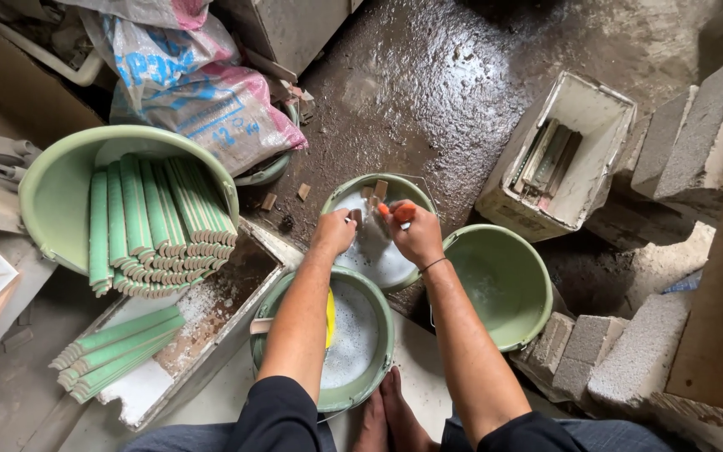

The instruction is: The person sits on the floor and uses an orange-handled brush to scrub a wooden stick in a bucket of soapy water. They repeatedly dip, scrub, and rinse the stick, then place it aside and pick up another to repeat the process.

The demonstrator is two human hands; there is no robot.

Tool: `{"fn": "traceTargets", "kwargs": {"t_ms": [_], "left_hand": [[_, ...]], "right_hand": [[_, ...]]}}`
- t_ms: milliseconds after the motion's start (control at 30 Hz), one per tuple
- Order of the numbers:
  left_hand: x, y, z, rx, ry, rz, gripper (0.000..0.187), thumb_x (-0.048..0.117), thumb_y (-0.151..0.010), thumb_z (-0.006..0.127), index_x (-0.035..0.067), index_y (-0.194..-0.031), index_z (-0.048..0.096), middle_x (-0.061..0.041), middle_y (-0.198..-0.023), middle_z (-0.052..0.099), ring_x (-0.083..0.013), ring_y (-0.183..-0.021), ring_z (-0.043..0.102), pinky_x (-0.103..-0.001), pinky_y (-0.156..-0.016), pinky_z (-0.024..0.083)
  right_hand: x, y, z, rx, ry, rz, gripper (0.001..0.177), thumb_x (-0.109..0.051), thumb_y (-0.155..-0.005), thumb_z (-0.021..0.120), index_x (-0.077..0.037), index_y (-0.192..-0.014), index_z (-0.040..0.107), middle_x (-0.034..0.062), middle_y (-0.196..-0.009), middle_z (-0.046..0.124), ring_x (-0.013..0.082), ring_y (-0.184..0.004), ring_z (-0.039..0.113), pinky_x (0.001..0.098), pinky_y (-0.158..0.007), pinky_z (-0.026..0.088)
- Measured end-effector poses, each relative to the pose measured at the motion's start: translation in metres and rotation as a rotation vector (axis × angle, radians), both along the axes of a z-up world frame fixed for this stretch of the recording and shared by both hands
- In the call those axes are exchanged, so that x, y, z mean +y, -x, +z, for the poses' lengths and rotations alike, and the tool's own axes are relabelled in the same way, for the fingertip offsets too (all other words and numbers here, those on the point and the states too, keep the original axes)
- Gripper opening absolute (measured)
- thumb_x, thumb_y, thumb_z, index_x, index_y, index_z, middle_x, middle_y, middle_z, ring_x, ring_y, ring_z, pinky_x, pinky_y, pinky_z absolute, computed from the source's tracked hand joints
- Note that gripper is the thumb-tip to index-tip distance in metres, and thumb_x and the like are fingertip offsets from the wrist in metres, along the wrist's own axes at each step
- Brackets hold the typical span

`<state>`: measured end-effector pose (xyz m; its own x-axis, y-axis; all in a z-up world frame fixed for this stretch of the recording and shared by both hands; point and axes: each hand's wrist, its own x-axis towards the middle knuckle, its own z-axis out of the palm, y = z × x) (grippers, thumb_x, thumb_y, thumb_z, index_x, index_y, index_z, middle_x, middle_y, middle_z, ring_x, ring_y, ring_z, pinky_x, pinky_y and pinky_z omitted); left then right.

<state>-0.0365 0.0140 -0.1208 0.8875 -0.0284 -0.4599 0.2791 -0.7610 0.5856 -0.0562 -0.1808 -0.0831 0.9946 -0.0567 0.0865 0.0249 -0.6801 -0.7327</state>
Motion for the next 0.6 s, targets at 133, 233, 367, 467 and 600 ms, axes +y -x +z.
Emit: {"fn": "traceTargets", "kwargs": {"t_ms": [133, 233, 367, 467, 600], "left_hand": [[0.002, 0.005, 0.002, -0.053, 0.060, -0.004, 0.035, 0.028, -0.095, 0.059, 0.022, -0.128, 0.067, -0.018, -0.106, 0.076, -0.0370, -0.116, 0.068, -0.048, -0.098, 0.056], [0.002, 0.008, 0.006, -0.087, 0.040, -0.011, 0.039, 0.030, -0.092, 0.062, 0.020, -0.129, 0.068, -0.019, -0.111, 0.076, -0.0367, -0.116, 0.069, -0.048, -0.100, 0.055], [0.001, 0.002, -0.004, -0.062, 0.023, -0.028, 0.033, 0.033, -0.094, 0.059, 0.024, -0.124, 0.072, -0.015, -0.112, 0.076, -0.0363, -0.118, 0.067, -0.049, -0.101, 0.054], [0.001, 0.011, 0.031, -0.007, 0.071, -0.048, 0.031, 0.031, -0.096, 0.057, 0.029, -0.124, 0.071, -0.010, -0.119, 0.075, -0.0348, -0.123, 0.064, -0.048, -0.104, 0.051], [0.002, -0.005, -0.036, 0.025, -0.074, -0.101, 0.033, 0.024, -0.094, 0.056, 0.034, -0.119, 0.073, -0.003, -0.117, 0.076, -0.0286, -0.117, 0.069, -0.046, -0.099, 0.056]], "right_hand": [[-0.008, -0.001, -0.025, 0.135, 0.058, -0.153, 0.014, -0.037, -0.082, 0.071, -0.025, -0.090, 0.072, 0.0054, -0.068, 0.072, 0.0342, -0.082, 0.073, 0.0467, -0.081, 0.058], [-0.011, -0.001, -0.037, 0.298, 0.040, -0.130, 0.017, -0.038, -0.081, 0.075, -0.027, -0.091, 0.066, 0.0079, -0.082, 0.074, 0.0338, -0.091, 0.073, 0.0461, -0.085, 0.058], [-0.015, 0.001, -0.003, 0.201, -0.337, -0.164, 0.033, -0.027, -0.087, 0.076, -0.011, -0.115, 0.069, 0.0230, -0.101, 0.073, 0.0298, -0.087, 0.071, 0.0416, -0.078, 0.060], [-0.009, 0.002, 0.029, 0.102, -0.674, -0.082, 0.031, -0.019, -0.097, 0.069, -0.006, -0.124, 0.061, 0.0259, -0.115, 0.068, 0.0250, -0.085, 0.069, 0.0357, -0.071, 0.063], [0.001, -0.007, 0.063, 0.172, -0.578, 0.193, 0.021, -0.004, -0.099, 0.061, 0.002, -0.119, 0.059, 0.0335, -0.118, 0.066, 0.0486, -0.107, 0.067, 0.0491, -0.077, 0.063]]}}
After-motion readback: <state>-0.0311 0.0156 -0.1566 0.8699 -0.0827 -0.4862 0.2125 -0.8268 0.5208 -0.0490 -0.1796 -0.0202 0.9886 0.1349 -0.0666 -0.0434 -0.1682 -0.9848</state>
